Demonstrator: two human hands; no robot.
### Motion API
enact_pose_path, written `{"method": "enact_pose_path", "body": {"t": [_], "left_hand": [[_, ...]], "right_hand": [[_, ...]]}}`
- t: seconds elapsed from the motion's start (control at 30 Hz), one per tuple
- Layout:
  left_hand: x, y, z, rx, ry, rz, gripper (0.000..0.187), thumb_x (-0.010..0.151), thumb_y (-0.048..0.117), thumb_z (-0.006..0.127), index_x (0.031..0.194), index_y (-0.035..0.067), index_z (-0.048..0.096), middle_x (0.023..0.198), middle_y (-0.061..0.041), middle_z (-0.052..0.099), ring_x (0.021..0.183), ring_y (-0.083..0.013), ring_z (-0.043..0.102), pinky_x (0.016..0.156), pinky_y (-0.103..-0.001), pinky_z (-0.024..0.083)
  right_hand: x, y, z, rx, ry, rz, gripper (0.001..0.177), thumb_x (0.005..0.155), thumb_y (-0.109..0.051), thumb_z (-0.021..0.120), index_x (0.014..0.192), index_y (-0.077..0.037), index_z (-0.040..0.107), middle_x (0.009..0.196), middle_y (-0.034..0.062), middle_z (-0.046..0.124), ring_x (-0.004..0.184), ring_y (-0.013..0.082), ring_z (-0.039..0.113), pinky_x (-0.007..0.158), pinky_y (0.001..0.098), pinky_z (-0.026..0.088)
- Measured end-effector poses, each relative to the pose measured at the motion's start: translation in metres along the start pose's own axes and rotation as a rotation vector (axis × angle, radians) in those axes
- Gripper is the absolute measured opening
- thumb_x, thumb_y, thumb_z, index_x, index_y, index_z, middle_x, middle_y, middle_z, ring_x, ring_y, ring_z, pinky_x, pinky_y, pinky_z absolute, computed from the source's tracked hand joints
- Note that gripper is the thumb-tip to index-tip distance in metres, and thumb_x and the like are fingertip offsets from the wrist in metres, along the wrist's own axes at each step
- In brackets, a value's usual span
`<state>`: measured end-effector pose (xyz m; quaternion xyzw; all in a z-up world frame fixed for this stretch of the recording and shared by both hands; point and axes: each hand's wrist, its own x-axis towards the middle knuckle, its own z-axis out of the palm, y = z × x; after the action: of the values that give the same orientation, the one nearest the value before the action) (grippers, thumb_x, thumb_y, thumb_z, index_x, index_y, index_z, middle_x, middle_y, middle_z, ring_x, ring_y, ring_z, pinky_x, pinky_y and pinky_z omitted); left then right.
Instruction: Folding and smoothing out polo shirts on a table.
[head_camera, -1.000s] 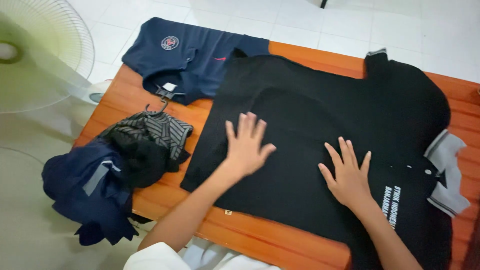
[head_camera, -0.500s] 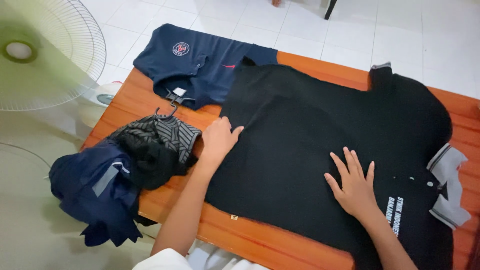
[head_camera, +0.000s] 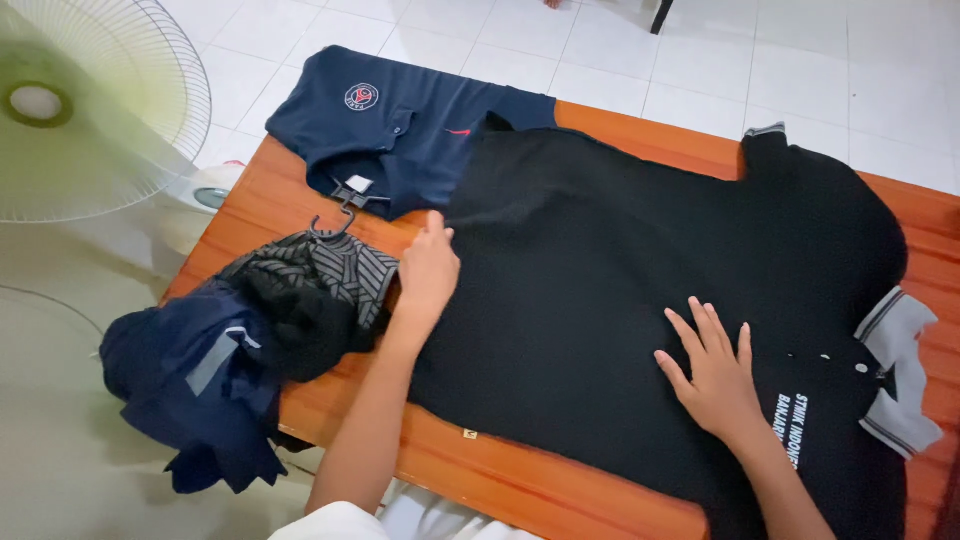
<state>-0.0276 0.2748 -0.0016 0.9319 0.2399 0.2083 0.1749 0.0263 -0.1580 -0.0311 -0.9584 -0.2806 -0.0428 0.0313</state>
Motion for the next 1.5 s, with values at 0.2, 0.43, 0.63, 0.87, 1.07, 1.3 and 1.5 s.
{"method": "enact_pose_path", "body": {"t": [0.2, 0.43, 0.63, 0.87, 1.07, 1.3, 1.5], "left_hand": [[0.009, -0.013, -0.007, 0.056, -0.054, -0.08, 0.025, 0.107, 0.029, 0.054, 0.111, 0.005, 0.052, 0.079, -0.026, 0.07, 0.077, -0.0482, 0.069, 0.067, -0.059, 0.055], [0.013, -0.028, 0.013, 0.155, -0.026, -0.042, 0.027, 0.102, 0.034, 0.06, 0.105, 0.007, 0.055, 0.083, -0.021, 0.071, 0.078, -0.045, 0.071, 0.066, -0.056, 0.056], [0.01, -0.028, 0.009, 0.145, 0.01, 0.002, 0.032, 0.1, 0.033, 0.066, 0.113, 0.006, 0.057, 0.116, -0.018, 0.066, 0.098, -0.0389, 0.069, 0.073, -0.052, 0.057], [-0.057, 0.1, -0.045, 0.104, 0.056, 0.495, 0.06, 0.082, 0.037, 0.076, 0.129, 0.005, 0.058, 0.137, -0.015, 0.057, 0.128, -0.0323, 0.052, 0.091, -0.051, 0.044], [-0.16, 0.131, 0.042, -0.203, -0.278, 0.94, 0.081, 0.097, 0.061, 0.055, 0.158, 0.009, 0.044, 0.167, -0.013, 0.038, 0.157, -0.0307, 0.031, 0.122, -0.068, 0.021], [-0.086, 0.092, 0.018, 0.045, -0.405, 0.529, 0.08, 0.095, 0.073, 0.04, 0.159, 0.025, 0.035, 0.17, -0.007, 0.024, 0.159, -0.0306, 0.016, 0.117, -0.077, 0.009], [-0.035, 0.03, 0.022, 0.218, -0.394, 0.197, 0.087, 0.095, 0.074, 0.032, 0.163, 0.021, 0.022, 0.171, -0.007, 0.012, 0.157, -0.0315, 0.006, 0.114, -0.079, 0.001]], "right_hand": [[-0.002, -0.001, -0.01, 0.066, -0.003, -0.036, 0.065, 0.096, -0.055, 0.047, 0.152, -0.023, 0.045, 0.165, 0.0126, 0.031, 0.156, 0.0275, 0.02, 0.124, 0.0609, 0.005], [-0.004, -0.003, 0.008, -0.006, 0.074, -0.009, 0.065, 0.093, -0.053, 0.049, 0.151, -0.024, 0.048, 0.165, 0.0125, 0.032, 0.154, 0.0281, 0.022, 0.124, 0.0605, 0.007], [-0.004, -0.025, -0.019, 0.131, 0.101, -0.008, 0.061, 0.095, -0.049, 0.055, 0.15, -0.021, 0.052, 0.163, 0.0131, 0.037, 0.154, 0.0291, 0.028, 0.124, 0.0598, 0.009], [0.01, -0.001, -0.01, 0.232, 0.161, 0.021, 0.046, 0.102, -0.039, 0.056, 0.143, -0.017, 0.061, 0.152, 0.0099, 0.055, 0.144, 0.029, 0.046, 0.127, 0.0532, 0.023], [0.008, -0.008, -0.024, 0.249, 0.226, -0.064, 0.045, 0.096, -0.035, 0.063, 0.137, -0.016, 0.065, 0.148, 0.0093, 0.057, 0.139, 0.0304, 0.049, 0.122, 0.0519, 0.029], [0.006, -0.001, -0.015, 0.167, 0.163, -0.057, 0.048, 0.095, -0.038, 0.064, 0.139, -0.018, 0.064, 0.151, 0.01, 0.053, 0.142, 0.0316, 0.045, 0.124, 0.0537, 0.026], [0.007, -0.002, -0.015, 0.143, 0.156, -0.036, 0.049, 0.094, -0.039, 0.064, 0.14, -0.02, 0.063, 0.152, 0.0098, 0.052, 0.144, 0.0337, 0.042, 0.124, 0.0541, 0.025]]}}
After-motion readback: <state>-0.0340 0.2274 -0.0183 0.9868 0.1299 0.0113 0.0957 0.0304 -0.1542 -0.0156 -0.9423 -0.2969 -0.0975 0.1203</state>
